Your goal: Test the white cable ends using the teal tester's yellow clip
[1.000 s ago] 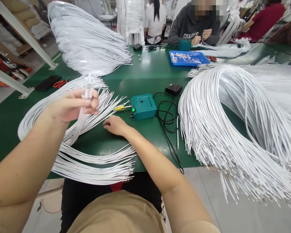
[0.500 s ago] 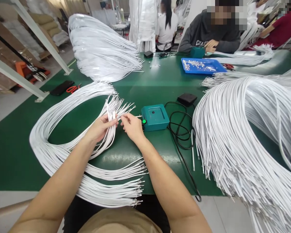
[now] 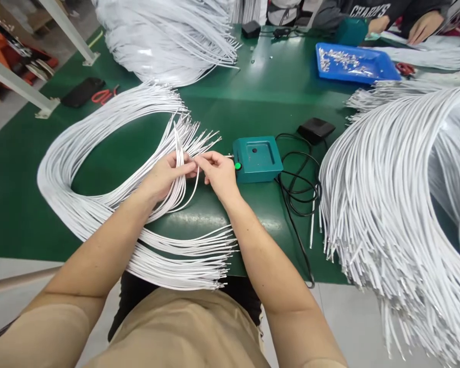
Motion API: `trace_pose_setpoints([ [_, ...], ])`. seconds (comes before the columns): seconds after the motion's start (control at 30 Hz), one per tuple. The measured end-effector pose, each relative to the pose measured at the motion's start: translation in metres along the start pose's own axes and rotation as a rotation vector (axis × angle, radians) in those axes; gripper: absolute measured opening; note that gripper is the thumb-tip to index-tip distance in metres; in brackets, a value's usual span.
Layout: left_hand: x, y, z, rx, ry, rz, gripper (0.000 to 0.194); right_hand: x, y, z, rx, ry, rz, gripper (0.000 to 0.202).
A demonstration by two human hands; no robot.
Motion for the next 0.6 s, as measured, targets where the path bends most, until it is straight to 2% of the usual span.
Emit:
trace_pose_setpoints([
  [0.23, 0.002, 0.002, 0.002, 0.008, -0.059, -0.217, 0.031, -0.001, -0.004, 0.003, -0.065, -0.031, 0.008, 0.031],
  [0.47, 0.007, -0.002, 0.005, 0.013, -0.069, -0.36, 0.029, -0.006, 0.008, 0.002, 0.117, 0.042, 0.059, 0.039],
  [0.6, 0.008, 0.0, 0.005, 0.045, -0.068, -0.422, 0.028, -0.003, 0.008, 0.002, 0.107, -0.047, 0.013, 0.047],
])
Point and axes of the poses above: each hand's wrist, its own z-axis away from the middle knuckle, its own y-axis out of the back of the hand, x = y × z, the point moved 6 cm from there along -z, towards the middle knuckle, and after that the axes turned 6 degrees about -x, right-handed, at the moved point
